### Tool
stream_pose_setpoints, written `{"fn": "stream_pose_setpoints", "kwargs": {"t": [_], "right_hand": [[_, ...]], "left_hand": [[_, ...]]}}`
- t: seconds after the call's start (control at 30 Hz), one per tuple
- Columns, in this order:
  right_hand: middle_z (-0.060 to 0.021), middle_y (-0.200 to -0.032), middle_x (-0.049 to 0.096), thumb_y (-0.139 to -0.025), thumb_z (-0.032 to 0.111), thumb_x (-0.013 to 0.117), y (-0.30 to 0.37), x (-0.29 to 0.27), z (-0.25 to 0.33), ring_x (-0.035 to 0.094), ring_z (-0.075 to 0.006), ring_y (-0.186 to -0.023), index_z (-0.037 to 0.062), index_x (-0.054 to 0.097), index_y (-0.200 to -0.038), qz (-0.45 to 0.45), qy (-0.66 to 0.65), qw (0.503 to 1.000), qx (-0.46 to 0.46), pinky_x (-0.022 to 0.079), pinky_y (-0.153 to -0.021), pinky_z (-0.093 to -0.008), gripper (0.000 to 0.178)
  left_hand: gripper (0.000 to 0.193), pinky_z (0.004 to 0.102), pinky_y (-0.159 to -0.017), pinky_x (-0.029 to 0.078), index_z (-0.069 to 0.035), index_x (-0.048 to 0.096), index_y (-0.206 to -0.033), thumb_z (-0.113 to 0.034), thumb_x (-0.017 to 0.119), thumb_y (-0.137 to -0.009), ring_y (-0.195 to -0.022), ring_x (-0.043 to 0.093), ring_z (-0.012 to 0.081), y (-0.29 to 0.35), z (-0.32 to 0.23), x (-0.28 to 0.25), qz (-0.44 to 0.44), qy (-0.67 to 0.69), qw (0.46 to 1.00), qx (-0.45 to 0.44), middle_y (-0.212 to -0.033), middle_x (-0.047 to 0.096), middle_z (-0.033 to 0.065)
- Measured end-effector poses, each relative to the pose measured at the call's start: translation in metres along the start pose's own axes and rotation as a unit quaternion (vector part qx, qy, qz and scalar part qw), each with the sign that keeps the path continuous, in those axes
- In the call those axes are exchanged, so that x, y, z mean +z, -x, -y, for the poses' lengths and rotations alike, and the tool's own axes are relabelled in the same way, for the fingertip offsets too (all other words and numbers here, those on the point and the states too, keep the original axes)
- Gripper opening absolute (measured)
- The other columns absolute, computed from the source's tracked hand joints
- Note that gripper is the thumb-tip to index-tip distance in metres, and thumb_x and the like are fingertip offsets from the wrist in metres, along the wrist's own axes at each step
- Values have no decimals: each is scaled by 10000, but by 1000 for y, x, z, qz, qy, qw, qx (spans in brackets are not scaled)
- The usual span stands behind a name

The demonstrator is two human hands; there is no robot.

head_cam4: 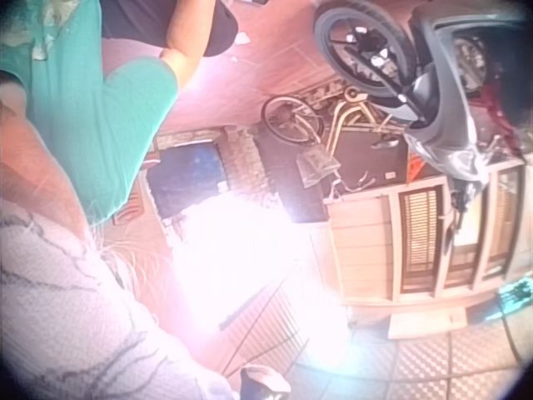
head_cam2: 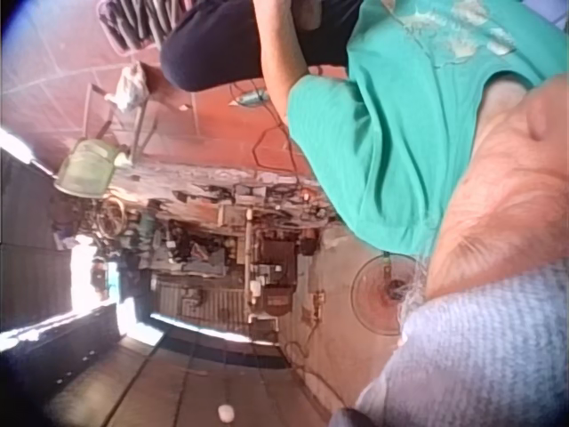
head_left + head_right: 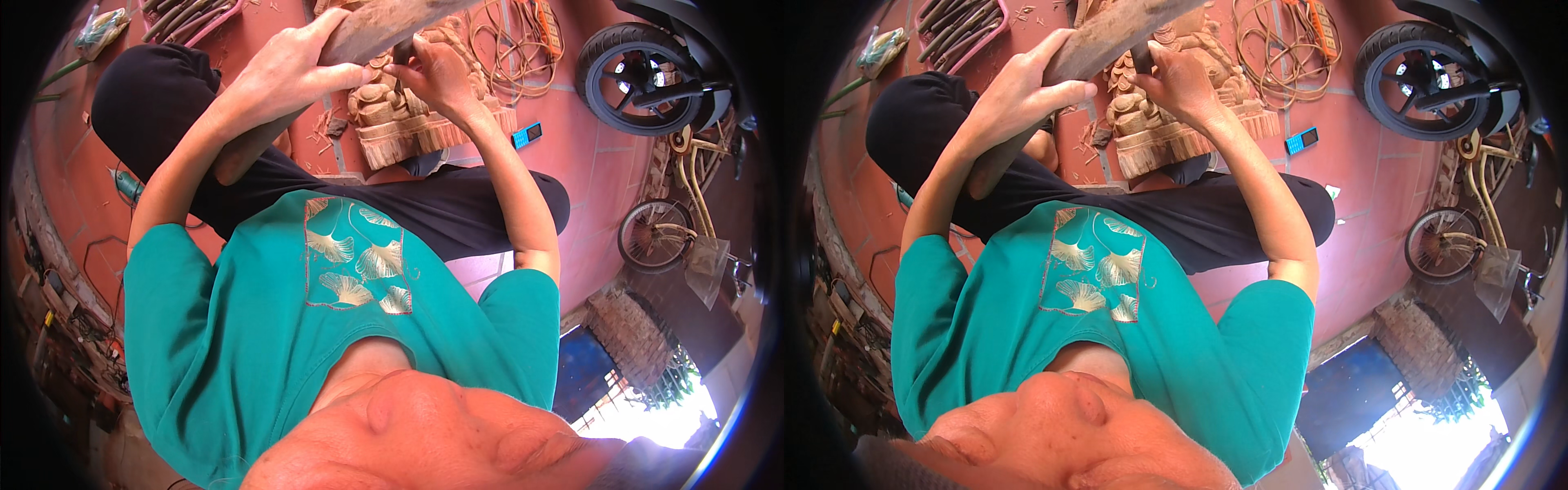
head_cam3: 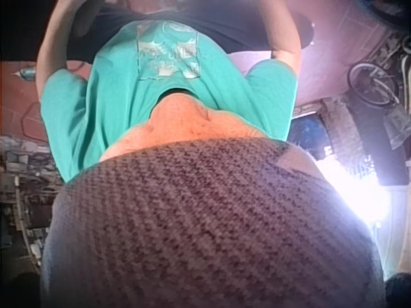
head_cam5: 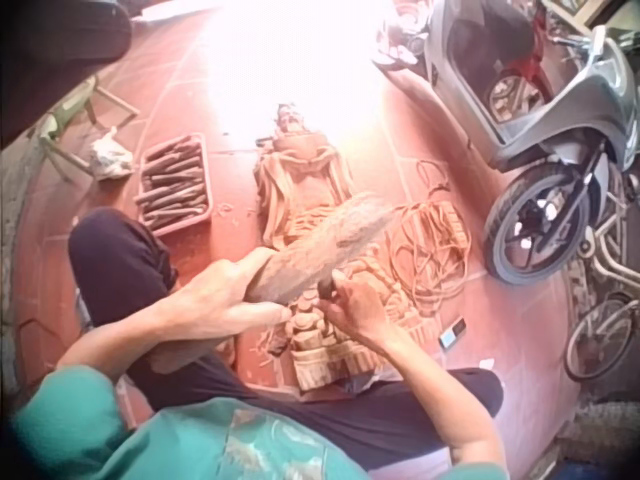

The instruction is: The person carves a wooden sculpture using a chisel and mallet. They repeatedly strike the chisel to shape the wood, occasionally adjusting the sculpture's position.

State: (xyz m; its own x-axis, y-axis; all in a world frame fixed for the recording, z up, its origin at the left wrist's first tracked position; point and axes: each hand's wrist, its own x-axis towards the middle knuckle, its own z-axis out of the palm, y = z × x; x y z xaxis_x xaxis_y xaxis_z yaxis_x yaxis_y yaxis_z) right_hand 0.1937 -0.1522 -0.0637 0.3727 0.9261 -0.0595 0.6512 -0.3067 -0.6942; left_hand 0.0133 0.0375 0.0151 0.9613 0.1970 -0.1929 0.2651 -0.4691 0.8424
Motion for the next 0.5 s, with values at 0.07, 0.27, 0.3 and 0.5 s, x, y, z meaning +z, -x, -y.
{"fn": "stream_pose_setpoints", "kwargs": {"t": [0.07, 0.27, 0.3, 0.5], "right_hand": [[-182, -741, 682, -870, 237, 761, 1, 0, 0, 698, -380, -731, 16, 603, -966, -12, 9, 1000, -5, 528, -652, -450, 288], [-179, -743, 687, -870, 235, 766, 4, -3, -3, 708, -357, -725, 18, 609, -969, -36, -10, 999, -14, 536, -652, -439, 286], [-177, -745, 689, -870, 238, 766, 3, -3, -2, 709, -355, -724, 21, 612, -974, -29, -15, 999, -9, 536, -654, -439, 286], [-167, -753, 697, -860, 256, 773, 3, 0, -8, 706, -357, -719, 34, 625, -987, -16, 5, 1000, 3, 536, -656, -444, 296]], "left_hand": [[609, 354, -824, 525, 23, 497, -1368, -291, 735, -904, -899, 667, 189, 2, -5, -2, -35, 63, 997, 26, -999, 690, 174], [610, 363, -862, 520, 29, 493, -1371, -266, 743, -900, -956, 673, 217, -1, -9, -2, -76, 101, 989, 71, -1046, 693, 192], [594, 362, -823, 520, 10, 509, -1361, -294, 736, -904, -899, 667, 193, -1, -5, 2, -82, 88, 989, 81, -991, 693, 164], [576, 354, -782, 525, 8, 516, -1355, -259, 745, -899, -831, 656, 183, -1, 1, 1, 13, -37, 999, 12, -928, 682, 122]]}}
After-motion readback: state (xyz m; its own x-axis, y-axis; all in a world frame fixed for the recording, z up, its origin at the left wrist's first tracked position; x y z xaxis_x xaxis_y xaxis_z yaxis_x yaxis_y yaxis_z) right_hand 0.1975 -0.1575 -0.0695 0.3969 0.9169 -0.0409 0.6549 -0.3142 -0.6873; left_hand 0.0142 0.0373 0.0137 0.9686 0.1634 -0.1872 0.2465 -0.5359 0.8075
